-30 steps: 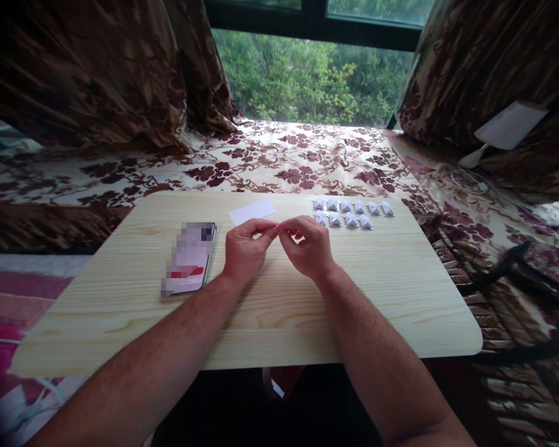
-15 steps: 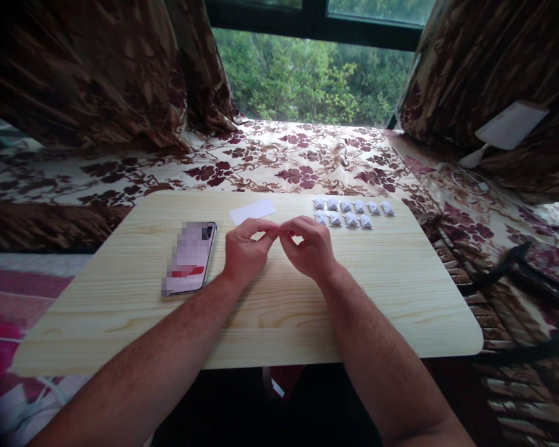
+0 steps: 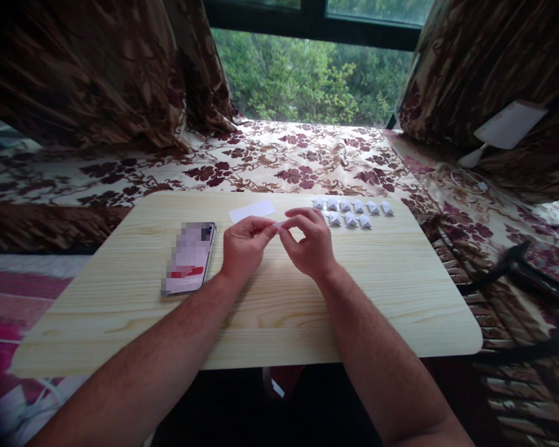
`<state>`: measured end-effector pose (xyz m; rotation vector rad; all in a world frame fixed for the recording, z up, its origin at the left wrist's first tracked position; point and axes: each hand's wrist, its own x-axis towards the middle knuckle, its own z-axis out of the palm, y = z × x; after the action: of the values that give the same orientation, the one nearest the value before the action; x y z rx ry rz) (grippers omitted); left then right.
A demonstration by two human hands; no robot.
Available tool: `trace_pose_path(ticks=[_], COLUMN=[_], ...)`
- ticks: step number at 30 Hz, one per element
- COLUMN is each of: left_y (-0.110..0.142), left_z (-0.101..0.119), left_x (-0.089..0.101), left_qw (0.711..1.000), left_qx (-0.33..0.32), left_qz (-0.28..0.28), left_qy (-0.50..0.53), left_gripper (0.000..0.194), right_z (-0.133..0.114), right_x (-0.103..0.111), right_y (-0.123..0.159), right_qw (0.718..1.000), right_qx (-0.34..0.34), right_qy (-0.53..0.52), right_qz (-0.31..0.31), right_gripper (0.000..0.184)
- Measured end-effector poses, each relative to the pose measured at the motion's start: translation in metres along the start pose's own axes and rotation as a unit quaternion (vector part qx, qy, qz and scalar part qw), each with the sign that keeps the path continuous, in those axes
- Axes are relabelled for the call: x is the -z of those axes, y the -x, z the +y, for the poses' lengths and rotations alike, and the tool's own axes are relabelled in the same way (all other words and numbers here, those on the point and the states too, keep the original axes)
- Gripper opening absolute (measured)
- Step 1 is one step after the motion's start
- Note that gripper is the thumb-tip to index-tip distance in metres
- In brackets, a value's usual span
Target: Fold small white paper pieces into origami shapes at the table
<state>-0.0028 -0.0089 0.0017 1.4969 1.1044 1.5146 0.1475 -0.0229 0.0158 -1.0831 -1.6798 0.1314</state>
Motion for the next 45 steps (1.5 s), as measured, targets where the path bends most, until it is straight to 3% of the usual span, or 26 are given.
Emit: trace_pose_path(ticks=[11, 17, 25, 32, 45], left_y=[-0.002, -0.003, -0.002, -0.004, -0.005], left_z=[0.002, -0.001, -0.005, -0.004, -0.004], left_x=[-0.001, -0.002, -0.004, -0.003, -0.004], left_qw=[0.996, 0.99, 0.984, 0.979, 0.977], left_qx=[0.052, 0.08, 0.092, 0.1, 0.109], left_qz=[-0.008, 0.011, -0.021, 0.014, 0.029], left_qy=[0.074, 0.113, 0.152, 0.175, 0.184], left_gripper=[0.02, 0.022, 0.03, 0.034, 0.031], right_z=[0.0, 0.003, 0.008, 0.009, 0.007], right_x=[-0.003, -0.005, -0.009, -0.011, -0.012], right_y=[0.003, 0.004, 0.005, 0.001, 0.002], right_qw=[0.997, 0.993, 0.981, 0.94, 0.945], right_qx=[-0.058, -0.106, -0.149, -0.234, -0.229], right_qy=[-0.033, -0.051, -0.125, -0.247, -0.232], right_qz=[-0.03, -0.025, -0.004, -0.025, -0.04], right_gripper=[0.007, 0.008, 0.012, 0.02, 0.009])
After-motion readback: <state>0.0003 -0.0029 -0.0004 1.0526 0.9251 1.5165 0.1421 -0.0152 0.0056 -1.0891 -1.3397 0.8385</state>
